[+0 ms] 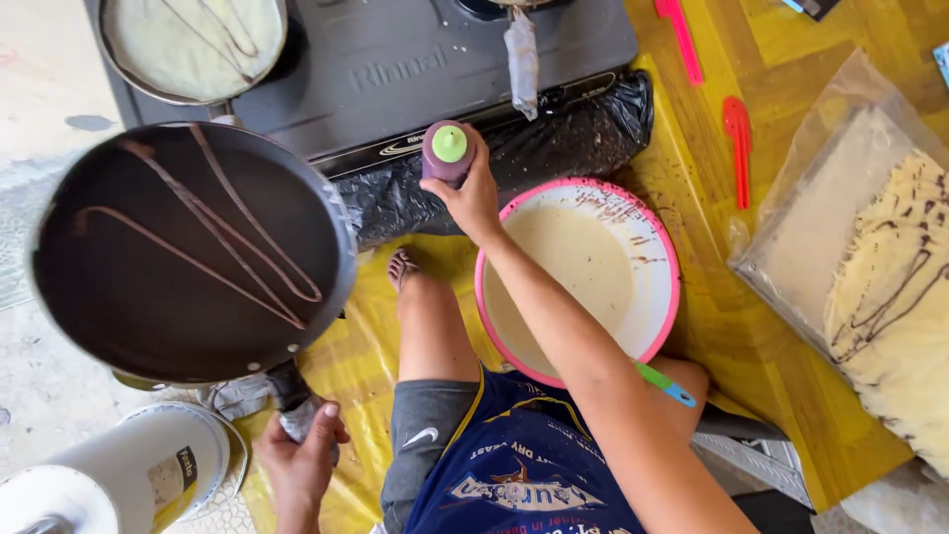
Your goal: Making crepes by pouring batter into pans, cooking them on a stove, and stacking them.
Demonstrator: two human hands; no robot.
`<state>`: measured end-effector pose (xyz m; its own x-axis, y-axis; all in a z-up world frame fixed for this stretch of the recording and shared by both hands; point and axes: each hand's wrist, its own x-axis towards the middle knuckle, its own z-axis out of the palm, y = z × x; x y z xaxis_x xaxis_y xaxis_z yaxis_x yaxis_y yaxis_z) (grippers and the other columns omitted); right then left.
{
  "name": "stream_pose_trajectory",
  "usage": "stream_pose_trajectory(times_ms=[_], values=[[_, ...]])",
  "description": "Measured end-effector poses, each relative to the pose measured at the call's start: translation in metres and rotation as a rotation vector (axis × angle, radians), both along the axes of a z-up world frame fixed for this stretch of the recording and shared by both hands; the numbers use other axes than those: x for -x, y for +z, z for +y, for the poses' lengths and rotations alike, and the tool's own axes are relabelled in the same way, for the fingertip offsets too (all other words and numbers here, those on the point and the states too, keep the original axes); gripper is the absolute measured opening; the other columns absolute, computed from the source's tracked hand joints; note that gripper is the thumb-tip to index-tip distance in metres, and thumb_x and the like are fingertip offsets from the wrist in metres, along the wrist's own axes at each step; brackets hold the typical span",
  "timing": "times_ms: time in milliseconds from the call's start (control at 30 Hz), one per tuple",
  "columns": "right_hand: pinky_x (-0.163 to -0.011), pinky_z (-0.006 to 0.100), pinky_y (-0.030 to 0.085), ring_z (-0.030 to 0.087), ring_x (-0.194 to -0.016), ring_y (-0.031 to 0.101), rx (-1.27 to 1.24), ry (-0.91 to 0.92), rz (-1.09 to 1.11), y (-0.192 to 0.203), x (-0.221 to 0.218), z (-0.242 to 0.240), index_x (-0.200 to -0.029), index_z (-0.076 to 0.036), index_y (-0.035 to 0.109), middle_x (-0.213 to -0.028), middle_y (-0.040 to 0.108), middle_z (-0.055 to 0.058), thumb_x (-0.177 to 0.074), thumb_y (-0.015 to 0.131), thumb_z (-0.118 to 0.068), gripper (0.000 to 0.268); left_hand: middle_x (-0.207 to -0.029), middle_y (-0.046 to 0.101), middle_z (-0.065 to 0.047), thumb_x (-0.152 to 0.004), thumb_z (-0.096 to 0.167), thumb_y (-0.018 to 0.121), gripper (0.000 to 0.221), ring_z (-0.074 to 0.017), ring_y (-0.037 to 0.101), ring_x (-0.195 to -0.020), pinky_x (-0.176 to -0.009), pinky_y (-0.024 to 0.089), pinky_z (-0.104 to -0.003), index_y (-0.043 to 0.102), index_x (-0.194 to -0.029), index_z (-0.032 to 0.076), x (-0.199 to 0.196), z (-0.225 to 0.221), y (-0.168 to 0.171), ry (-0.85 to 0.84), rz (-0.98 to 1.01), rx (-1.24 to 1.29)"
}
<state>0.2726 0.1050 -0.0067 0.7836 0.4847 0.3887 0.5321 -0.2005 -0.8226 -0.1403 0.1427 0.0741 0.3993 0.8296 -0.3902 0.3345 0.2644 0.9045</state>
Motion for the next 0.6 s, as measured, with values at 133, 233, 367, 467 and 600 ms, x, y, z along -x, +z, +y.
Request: stream_pose_trajectory(times_ms=[133, 233, 367, 467, 600], values=[[-0.124, 0.050, 0.028, 0.040, -0.151, 0.030, 0.464, 0.120, 0.089, 0.019, 0.012, -0.080, -0.159, 0.000, 0.016, -0.164, 0.027, 0.027, -0.083, 0.076, -0.038, 0.104, -0.062, 0.070, -0.013, -0.080, 0.012, 0.082, 0.020, -0.0207, 0.066, -0.047, -0.041, 0.056, -0.032, 0.070, -0.088, -0.003, -0.011, -0.024, -0.012, -0.204, 0.021, 0.059], [-0.123, 0.053, 0.018, 0.038, -0.154, 0.022, 1.186, 0.109, 0.161, 0.015, 0.046, -0.210, -0.160, -0.010, 0.028, -0.164, 0.031, 0.019, -0.101, 0.043, -0.050, 0.073, -0.058, 0.072, -0.007, -0.080, 0.023, 0.084, 0.025, -0.0150, 0.064, -0.044, -0.042, 0.053, -0.028, 0.076, -0.089, 0.001, -0.043, -0.043, 0.006, -0.490, 0.126, 0.068], [-0.110, 0.074, 0.015, 0.049, -0.145, 0.033, 2.056, -0.026, -0.003, -0.073, 0.098, -0.402, -0.147, -0.018, 0.057, -0.150, 0.056, 0.017, -0.103, 0.029, -0.027, 0.053, -0.068, 0.070, -0.021, -0.074, 0.054, 0.086, 0.048, -0.0418, 0.072, -0.072, -0.060, 0.052, -0.044, 0.073, -0.079, 0.007, -0.079, -0.066, -0.009, -0.803, 0.337, -0.125], [-0.104, 0.065, 0.036, 0.046, -0.132, 0.058, 1.504, -0.364, 0.656, 0.011, 0.108, -0.403, -0.125, -0.008, 0.076, -0.130, 0.072, 0.023, -0.100, 0.024, -0.071, 0.086, -0.073, 0.070, -0.028, -0.078, 0.053, 0.079, 0.053, -0.0506, 0.070, -0.080, -0.069, 0.053, -0.055, 0.072, -0.077, 0.001, -0.095, -0.080, -0.053, -0.929, 0.310, -0.270], [-0.068, 0.047, 0.055, 0.031, -0.086, 0.072, 1.621, -0.096, -0.106, -0.060, 0.077, -0.463, -0.103, -0.013, 0.073, -0.091, 0.070, 0.009, -0.086, 0.060, -0.035, 0.030, -0.071, 0.071, -0.025, -0.083, 0.065, 0.070, 0.064, -0.0497, 0.070, -0.079, -0.071, 0.056, -0.055, 0.069, -0.076, 0.001, -0.122, -0.076, -0.089, -1.031, 0.368, -0.416]])
